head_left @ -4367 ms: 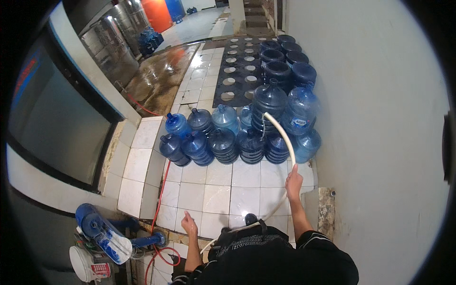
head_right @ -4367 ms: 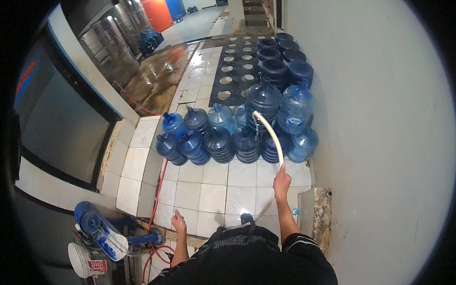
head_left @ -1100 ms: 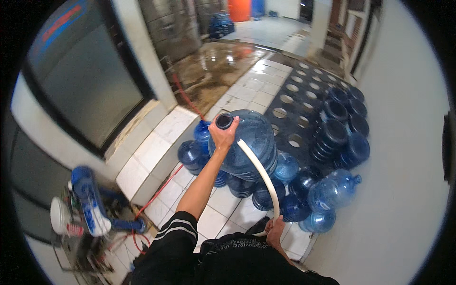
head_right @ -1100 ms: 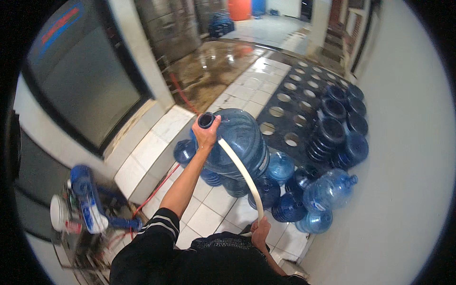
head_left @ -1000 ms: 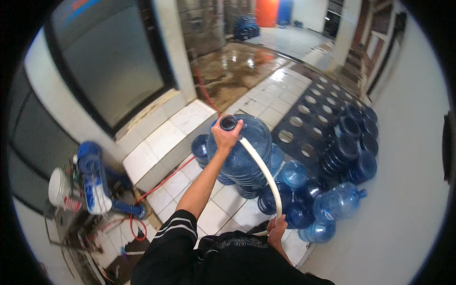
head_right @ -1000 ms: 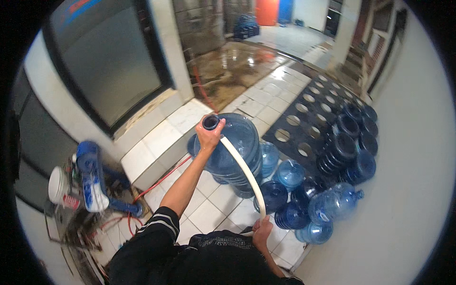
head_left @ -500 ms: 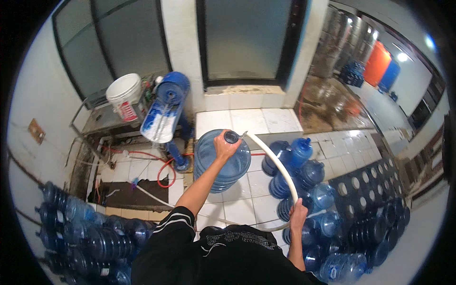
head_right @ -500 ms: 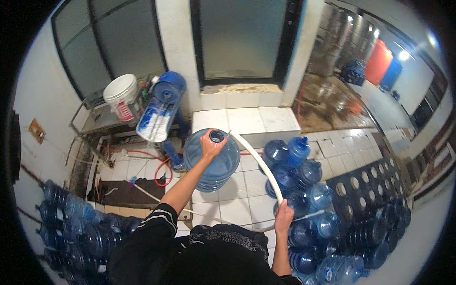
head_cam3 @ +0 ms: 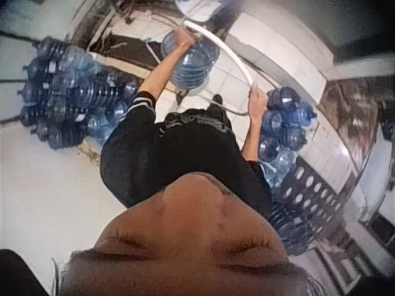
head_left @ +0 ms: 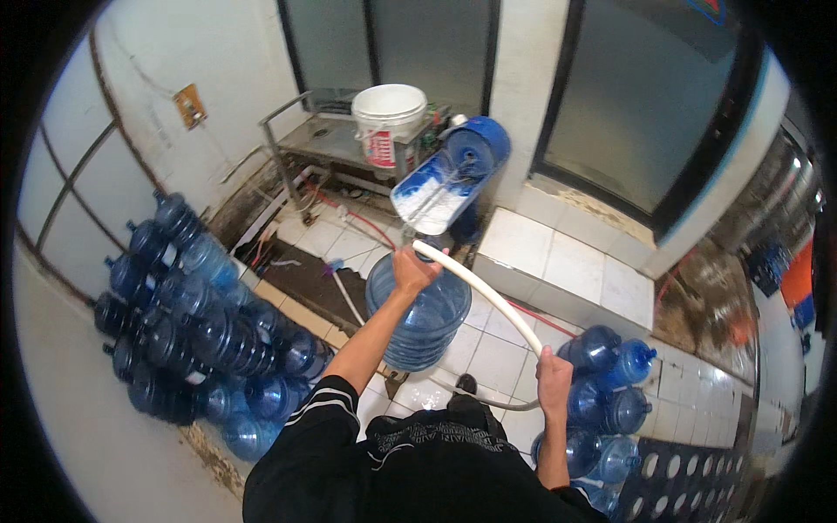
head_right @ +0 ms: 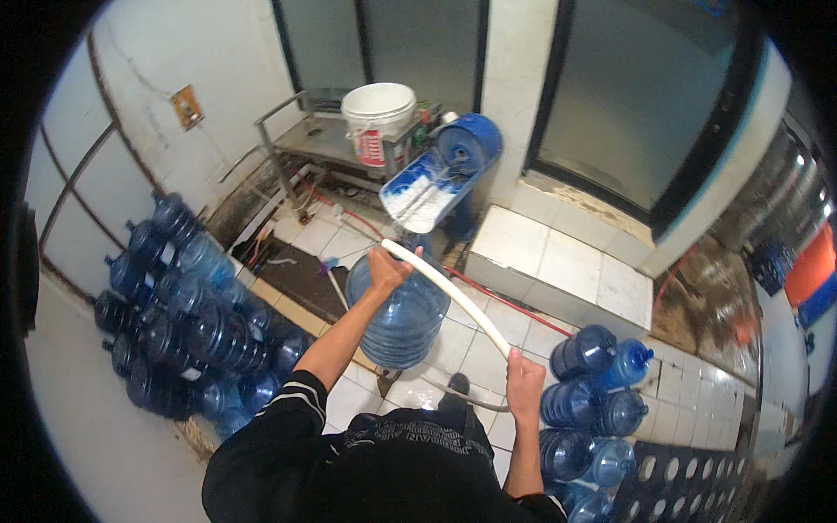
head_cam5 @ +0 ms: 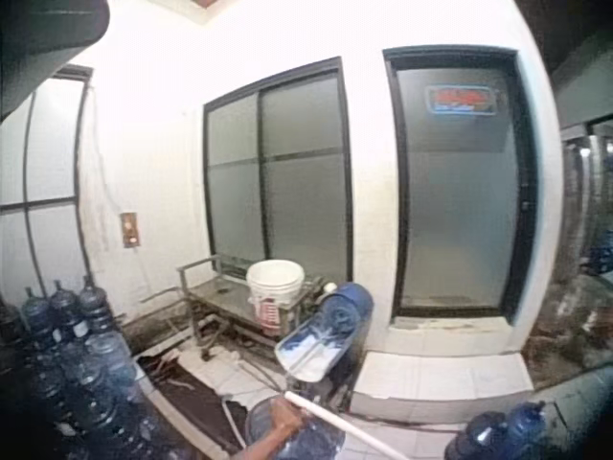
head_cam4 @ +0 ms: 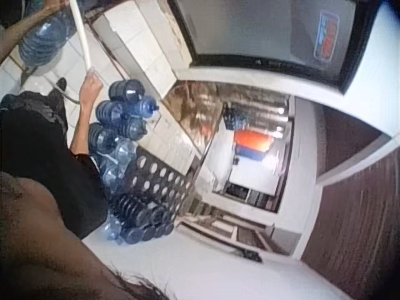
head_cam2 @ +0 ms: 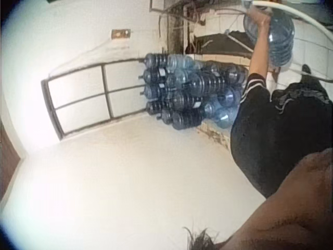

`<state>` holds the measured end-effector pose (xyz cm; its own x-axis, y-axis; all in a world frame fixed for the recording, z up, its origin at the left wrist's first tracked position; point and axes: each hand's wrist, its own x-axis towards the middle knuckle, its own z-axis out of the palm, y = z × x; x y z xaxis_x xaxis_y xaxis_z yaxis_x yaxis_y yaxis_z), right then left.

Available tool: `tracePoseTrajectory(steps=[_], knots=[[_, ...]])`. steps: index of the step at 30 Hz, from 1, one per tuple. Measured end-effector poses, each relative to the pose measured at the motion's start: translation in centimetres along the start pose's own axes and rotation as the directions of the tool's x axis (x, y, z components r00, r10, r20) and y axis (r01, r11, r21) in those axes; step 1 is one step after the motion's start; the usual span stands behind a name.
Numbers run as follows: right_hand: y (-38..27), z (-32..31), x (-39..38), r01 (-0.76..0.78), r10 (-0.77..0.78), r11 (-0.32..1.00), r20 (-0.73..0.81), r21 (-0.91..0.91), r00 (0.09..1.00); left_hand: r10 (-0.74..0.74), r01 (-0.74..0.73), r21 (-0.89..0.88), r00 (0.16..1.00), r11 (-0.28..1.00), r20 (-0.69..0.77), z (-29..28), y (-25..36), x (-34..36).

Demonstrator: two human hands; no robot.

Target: The person fills large plastic bottles with water using a white hose, moving the bottles between a stack and a filling area.

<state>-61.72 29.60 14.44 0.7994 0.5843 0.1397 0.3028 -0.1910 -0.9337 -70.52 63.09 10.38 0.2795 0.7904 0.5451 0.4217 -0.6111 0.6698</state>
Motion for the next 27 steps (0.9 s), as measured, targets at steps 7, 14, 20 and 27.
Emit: tracePoseTrajectory(steps=[7, 14, 20, 27], knots=[[1.3, 4.7, 7.3, 0.061, -0.063, 0.998, 0.258, 0.016, 0.964, -0.083, 0.062, -0.097, 0.971, 0.993, -0.223, -1.4, -7.0, 2.9], [3.5, 7.4, 13.9, 0.063, -0.065, 0.998, 0.355, 0.019, 0.933, -0.487, 0.373, -0.315, 0.698, 0.873, -0.524, -2.1, -11.7, 7.3], [6.2, 8.0, 19.9, 0.01, -0.029, 0.999, 0.383, 0.051, 0.923, -0.647, 0.394, -0.514, 0.503, 0.762, -0.574, -5.1, -12.7, 8.5], [4.5, 12.4, 25.9, -0.04, -0.03, 0.99, 0.479, 0.136, 0.878, -0.755, 0.085, -0.763, 0.251, 0.641, -0.606, -11.0, -10.5, 7.6]])
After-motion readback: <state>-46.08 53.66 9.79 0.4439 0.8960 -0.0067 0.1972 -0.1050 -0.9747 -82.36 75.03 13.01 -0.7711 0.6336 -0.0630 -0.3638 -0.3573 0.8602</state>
